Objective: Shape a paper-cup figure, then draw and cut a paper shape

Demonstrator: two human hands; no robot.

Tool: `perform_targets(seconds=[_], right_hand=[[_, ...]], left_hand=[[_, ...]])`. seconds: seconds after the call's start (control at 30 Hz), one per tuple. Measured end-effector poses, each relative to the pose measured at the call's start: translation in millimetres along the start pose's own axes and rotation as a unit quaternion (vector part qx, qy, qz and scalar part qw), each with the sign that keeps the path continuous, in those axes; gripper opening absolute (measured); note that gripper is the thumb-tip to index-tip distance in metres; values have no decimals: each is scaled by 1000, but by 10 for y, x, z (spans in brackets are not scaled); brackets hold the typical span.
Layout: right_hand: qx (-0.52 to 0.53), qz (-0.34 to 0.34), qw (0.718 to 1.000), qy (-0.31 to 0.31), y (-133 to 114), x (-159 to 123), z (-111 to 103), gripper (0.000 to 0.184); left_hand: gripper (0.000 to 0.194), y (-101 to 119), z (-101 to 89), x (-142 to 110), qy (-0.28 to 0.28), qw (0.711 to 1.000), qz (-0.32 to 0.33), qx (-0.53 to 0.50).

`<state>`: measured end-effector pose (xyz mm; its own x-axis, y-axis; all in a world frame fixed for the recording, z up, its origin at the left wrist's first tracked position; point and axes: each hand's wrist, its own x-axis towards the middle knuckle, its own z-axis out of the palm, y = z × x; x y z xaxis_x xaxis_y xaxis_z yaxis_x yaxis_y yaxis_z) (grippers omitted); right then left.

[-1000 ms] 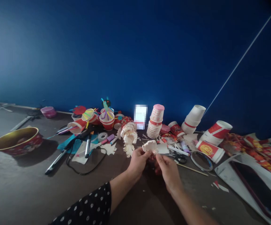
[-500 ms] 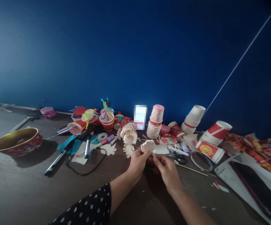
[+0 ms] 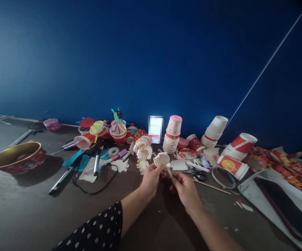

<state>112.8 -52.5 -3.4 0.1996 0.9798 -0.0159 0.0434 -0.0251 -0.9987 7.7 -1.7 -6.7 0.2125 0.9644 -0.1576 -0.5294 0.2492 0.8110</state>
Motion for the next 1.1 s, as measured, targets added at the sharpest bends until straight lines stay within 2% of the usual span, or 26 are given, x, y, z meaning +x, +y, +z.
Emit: perform_targets(seconds=[0.43, 0.77, 1.1], right_hand=[[-24, 2, 1000, 13, 62, 10, -16, 33], [-47, -14, 998, 33, 61, 6, -17, 35], [-152, -57, 984, 72, 54, 21, -59, 36]], left_hand=[[20, 12, 15, -25, 9, 1000, 0, 29], [20, -4, 13, -37, -17, 999, 2, 52], [19, 6, 47, -74, -35, 996, 1, 78]])
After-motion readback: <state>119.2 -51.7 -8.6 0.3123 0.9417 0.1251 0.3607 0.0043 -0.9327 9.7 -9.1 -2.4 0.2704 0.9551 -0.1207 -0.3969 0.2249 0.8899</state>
